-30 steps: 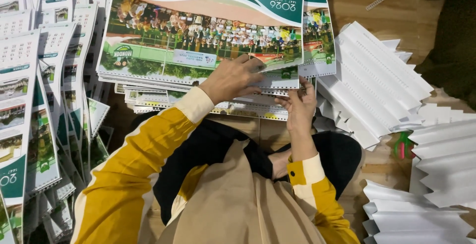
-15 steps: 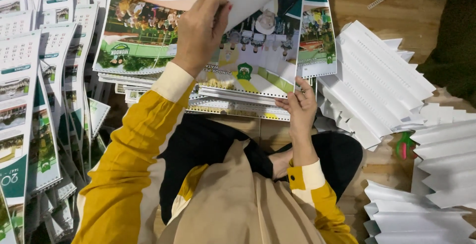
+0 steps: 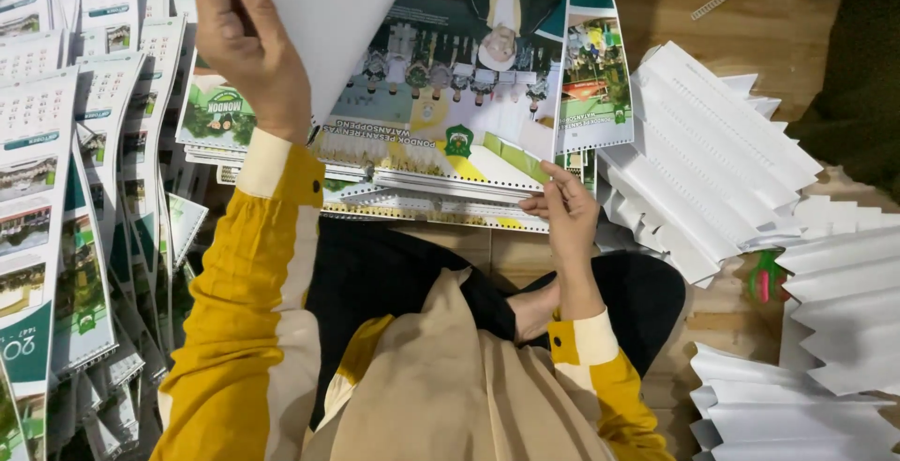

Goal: The person sits on the floor and assembles wall calendars by inserting metal spiral wires into the pre-punched holes of the calendar pages. They handle stacks of printed calendar sheets and loose spiral wires, repeatedly threading the wires through the holes to bind the pages together.

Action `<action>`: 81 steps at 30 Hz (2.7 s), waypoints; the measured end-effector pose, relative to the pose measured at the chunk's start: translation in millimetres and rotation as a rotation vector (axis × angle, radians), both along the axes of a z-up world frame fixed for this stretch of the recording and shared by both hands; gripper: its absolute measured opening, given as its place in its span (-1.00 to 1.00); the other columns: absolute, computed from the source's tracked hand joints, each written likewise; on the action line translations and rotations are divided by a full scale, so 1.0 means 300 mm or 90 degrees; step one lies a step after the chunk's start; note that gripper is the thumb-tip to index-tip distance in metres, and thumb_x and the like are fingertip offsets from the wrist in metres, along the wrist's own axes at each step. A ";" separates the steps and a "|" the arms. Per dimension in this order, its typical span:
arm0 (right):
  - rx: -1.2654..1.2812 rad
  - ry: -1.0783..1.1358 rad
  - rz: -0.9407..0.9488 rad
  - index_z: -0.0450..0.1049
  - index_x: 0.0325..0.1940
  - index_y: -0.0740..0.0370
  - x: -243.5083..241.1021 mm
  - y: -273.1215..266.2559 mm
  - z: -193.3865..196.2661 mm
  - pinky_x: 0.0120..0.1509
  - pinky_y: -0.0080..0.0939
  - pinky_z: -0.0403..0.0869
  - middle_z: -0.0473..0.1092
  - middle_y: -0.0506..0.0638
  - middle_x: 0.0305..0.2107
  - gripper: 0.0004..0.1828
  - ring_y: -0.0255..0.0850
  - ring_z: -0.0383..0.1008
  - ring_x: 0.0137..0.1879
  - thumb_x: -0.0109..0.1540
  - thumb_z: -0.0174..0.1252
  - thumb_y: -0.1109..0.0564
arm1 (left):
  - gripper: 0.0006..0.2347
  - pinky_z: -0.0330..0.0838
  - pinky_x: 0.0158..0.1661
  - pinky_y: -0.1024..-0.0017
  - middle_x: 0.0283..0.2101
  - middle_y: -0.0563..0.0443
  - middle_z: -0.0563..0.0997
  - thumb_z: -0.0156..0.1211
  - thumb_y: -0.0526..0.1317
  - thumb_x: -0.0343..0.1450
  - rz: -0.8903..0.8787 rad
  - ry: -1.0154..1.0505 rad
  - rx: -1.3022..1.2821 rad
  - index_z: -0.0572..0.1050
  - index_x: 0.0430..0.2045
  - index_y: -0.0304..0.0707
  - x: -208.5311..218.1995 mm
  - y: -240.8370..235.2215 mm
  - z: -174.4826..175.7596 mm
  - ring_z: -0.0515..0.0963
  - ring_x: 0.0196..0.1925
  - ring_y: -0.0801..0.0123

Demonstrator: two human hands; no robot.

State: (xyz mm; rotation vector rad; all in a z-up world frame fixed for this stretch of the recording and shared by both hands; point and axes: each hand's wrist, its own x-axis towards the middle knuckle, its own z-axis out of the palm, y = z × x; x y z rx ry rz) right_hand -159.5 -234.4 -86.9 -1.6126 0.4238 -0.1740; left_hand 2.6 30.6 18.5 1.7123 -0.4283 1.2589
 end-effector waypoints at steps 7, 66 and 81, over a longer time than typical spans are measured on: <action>-0.001 -0.021 0.004 0.37 0.00 0.19 -0.004 0.000 -0.012 -0.31 -0.46 0.46 0.44 0.00 -0.52 -0.73 -0.30 0.50 -0.42 0.23 -0.08 0.19 | -0.85 -0.07 -0.58 0.59 -0.59 0.10 0.24 -0.15 -0.26 0.46 -0.007 0.011 -0.053 0.37 -0.43 -0.32 -0.028 0.015 -0.005 0.07 -0.62 0.54; -0.320 -0.106 0.047 0.44 -0.23 0.21 0.106 -0.221 0.357 -0.17 -0.33 0.35 0.36 -0.06 -0.40 -0.83 -0.32 0.29 -0.26 0.10 0.14 0.30 | -0.81 0.41 -0.21 0.35 -0.26 -0.11 0.55 0.10 -0.29 0.30 -0.215 0.839 0.011 0.42 -0.27 -0.38 -0.435 0.275 -0.042 0.49 -0.26 0.34; -0.275 -0.464 -0.145 0.13 0.02 0.28 0.350 -0.230 0.199 0.13 -0.10 0.29 0.26 0.17 -0.14 -0.61 -0.05 0.30 0.00 0.22 0.15 0.31 | -0.58 0.17 0.09 0.31 0.02 -0.27 0.22 0.11 -0.25 0.41 -0.009 0.229 -0.074 0.01 -0.01 -0.39 -0.020 0.169 -0.225 0.24 0.08 0.10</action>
